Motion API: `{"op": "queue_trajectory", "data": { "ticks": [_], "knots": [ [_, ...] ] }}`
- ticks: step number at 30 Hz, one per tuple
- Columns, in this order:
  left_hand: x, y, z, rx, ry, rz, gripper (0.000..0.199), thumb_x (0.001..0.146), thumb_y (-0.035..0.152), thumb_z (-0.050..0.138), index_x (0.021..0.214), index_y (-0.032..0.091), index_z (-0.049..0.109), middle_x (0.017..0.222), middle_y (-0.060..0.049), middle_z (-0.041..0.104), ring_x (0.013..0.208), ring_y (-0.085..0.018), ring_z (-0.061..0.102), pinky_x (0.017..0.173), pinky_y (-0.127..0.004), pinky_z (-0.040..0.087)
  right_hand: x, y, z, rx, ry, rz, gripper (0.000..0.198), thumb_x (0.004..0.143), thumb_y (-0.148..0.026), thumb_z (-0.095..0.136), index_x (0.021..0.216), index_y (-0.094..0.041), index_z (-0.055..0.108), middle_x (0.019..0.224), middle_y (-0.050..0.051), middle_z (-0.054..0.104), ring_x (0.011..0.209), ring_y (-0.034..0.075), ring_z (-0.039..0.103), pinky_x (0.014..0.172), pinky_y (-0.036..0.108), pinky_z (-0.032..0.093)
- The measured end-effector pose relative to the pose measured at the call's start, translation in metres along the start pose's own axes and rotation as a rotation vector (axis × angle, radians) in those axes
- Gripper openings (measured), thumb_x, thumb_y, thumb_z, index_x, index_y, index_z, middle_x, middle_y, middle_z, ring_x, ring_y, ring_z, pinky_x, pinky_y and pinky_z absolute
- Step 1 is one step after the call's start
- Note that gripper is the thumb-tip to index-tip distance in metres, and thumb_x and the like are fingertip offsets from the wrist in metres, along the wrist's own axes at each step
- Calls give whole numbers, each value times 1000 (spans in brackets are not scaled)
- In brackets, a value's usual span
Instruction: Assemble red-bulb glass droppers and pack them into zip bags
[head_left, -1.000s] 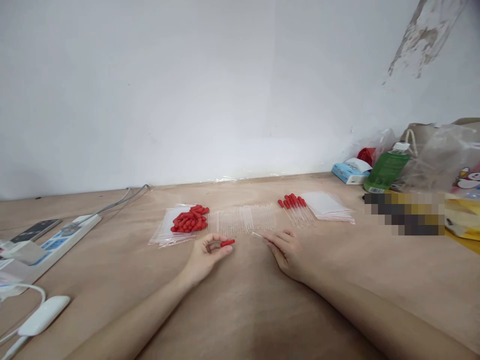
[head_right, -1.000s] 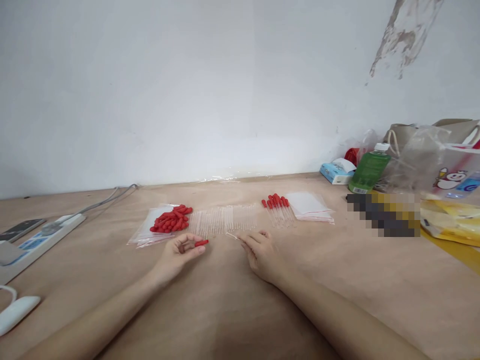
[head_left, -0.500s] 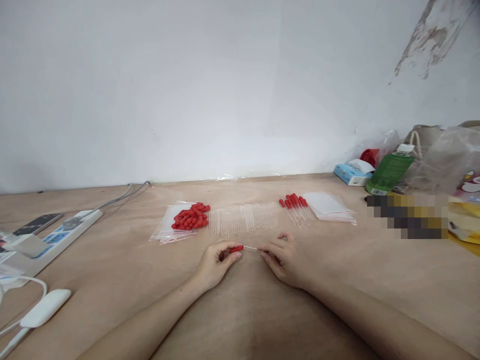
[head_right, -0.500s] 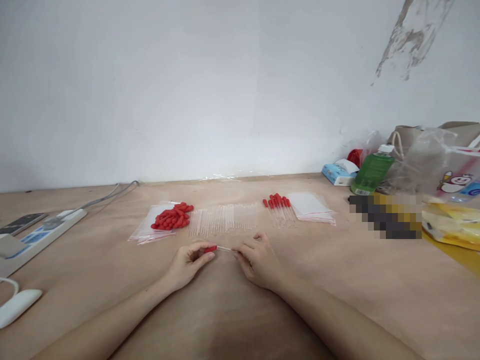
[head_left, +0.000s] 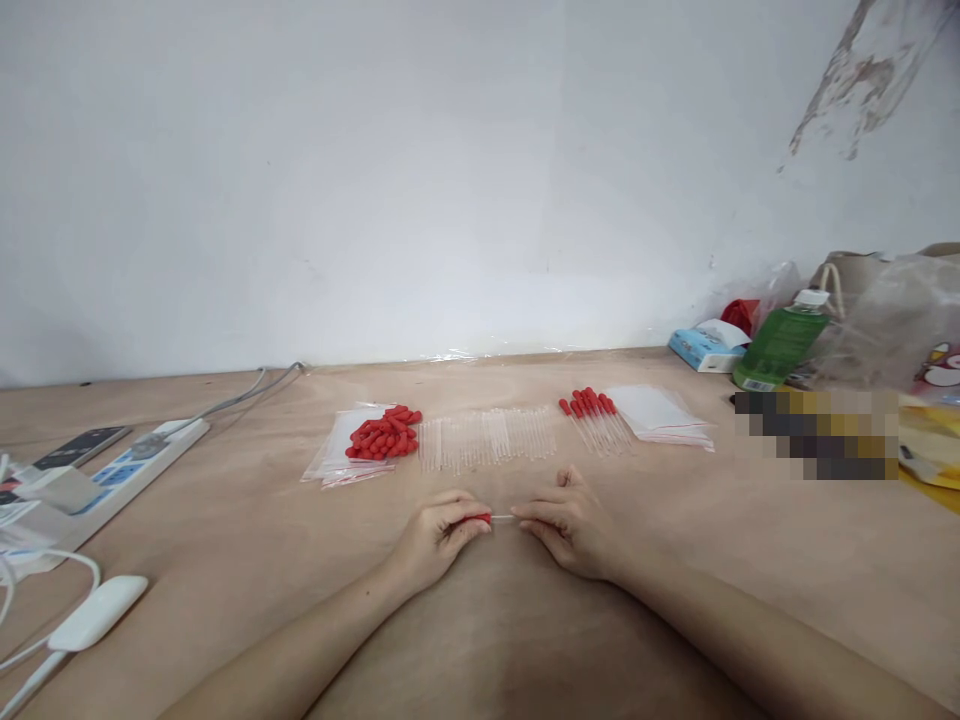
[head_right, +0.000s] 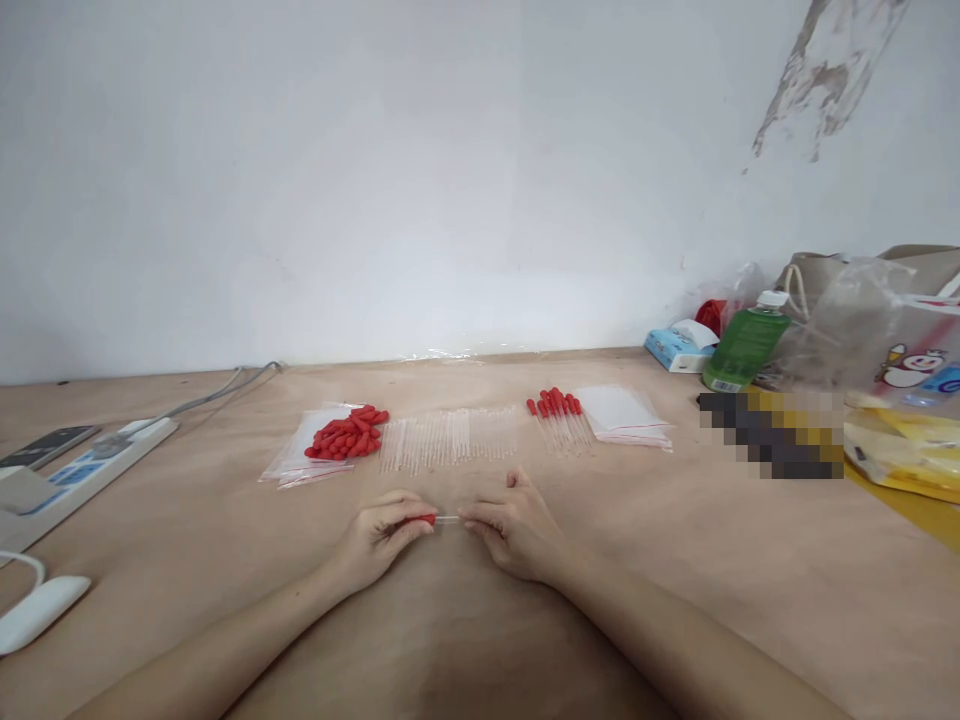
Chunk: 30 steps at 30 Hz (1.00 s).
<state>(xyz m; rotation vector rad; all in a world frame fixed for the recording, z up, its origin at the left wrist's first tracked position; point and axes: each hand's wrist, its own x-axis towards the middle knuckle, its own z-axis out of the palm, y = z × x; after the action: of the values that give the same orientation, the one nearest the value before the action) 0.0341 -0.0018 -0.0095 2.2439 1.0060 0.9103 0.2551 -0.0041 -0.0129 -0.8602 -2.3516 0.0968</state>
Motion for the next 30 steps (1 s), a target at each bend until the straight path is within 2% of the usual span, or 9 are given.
{"op": "queue_trajectory", "data": {
  "ticks": [4, 9, 14, 17, 23, 25, 27, 29, 30],
  "knots": [
    [-1, 6, 0, 58, -73, 36, 19, 84, 28, 48, 86, 18, 65, 79, -4, 61, 72, -12, 56, 66, -23, 43, -2, -1, 1, -48, -4, -15, 19, 83, -17, 42, 85, -21, 61, 71, -1, 64, 58, 10, 51, 68, 31, 24],
    [-1, 6, 2, 75, -81, 48, 19, 84, 28, 48, 86, 18, 64, 78, -3, 60, 70, -11, 55, 65, -22, 43, -3, -8, 8, -65, -39, 37, 22, 85, -18, 38, 82, -19, 60, 65, 0, 62, 55, 11, 48, 66, 30, 23],
    [0, 1, 1, 46, -61, -27, 21, 83, 31, 49, 87, 18, 65, 78, -3, 60, 69, -12, 54, 63, -22, 42, 4, -9, 4, -58, -68, 49, 23, 86, -18, 37, 82, -19, 60, 68, 0, 63, 56, 10, 47, 67, 30, 22],
    [1, -2, 0, 42, -46, -76, 23, 82, 34, 51, 89, 19, 65, 78, -3, 60, 67, -11, 54, 61, -22, 43, 7, -4, -1, -87, -70, 29, 21, 85, -20, 40, 82, -20, 61, 71, 0, 63, 64, 11, 49, 68, 30, 22],
    [2, -4, 0, 100, -92, -77, 23, 83, 33, 50, 87, 19, 66, 75, -3, 60, 70, -12, 55, 65, -24, 43, 3, 3, 0, -190, -54, -36, 19, 83, -27, 47, 77, -23, 64, 67, 1, 61, 68, 14, 48, 69, 32, 22],
    [1, -3, -2, 117, -91, -70, 23, 82, 33, 51, 95, 20, 64, 82, -3, 59, 70, -12, 53, 65, -24, 43, 0, 3, -3, -215, -63, -34, 20, 83, -28, 48, 73, -23, 64, 68, 2, 61, 69, 14, 49, 69, 32, 23],
    [0, -3, -4, 129, -76, -73, 35, 79, 32, 54, 113, 22, 54, 93, -4, 56, 70, -11, 51, 63, -23, 43, -2, 6, -10, -222, -65, 44, 21, 82, -27, 48, 72, -22, 65, 69, 2, 62, 68, 14, 51, 70, 32, 25],
    [0, -2, -6, 142, -67, -81, 48, 77, 30, 56, 123, 24, 44, 96, -4, 53, 71, -12, 49, 62, -23, 43, -1, 17, -23, -204, -32, 227, 22, 82, -28, 46, 72, -22, 65, 67, 1, 63, 63, 13, 52, 70, 31, 27],
    [0, -1, -6, 149, -77, -83, 46, 78, 30, 55, 122, 24, 45, 96, -4, 53, 71, -12, 49, 62, -23, 43, 2, 25, -31, -195, 0, 360, 23, 82, -31, 46, 72, -23, 66, 67, 0, 64, 59, 13, 52, 68, 30, 28]
  ]
}}
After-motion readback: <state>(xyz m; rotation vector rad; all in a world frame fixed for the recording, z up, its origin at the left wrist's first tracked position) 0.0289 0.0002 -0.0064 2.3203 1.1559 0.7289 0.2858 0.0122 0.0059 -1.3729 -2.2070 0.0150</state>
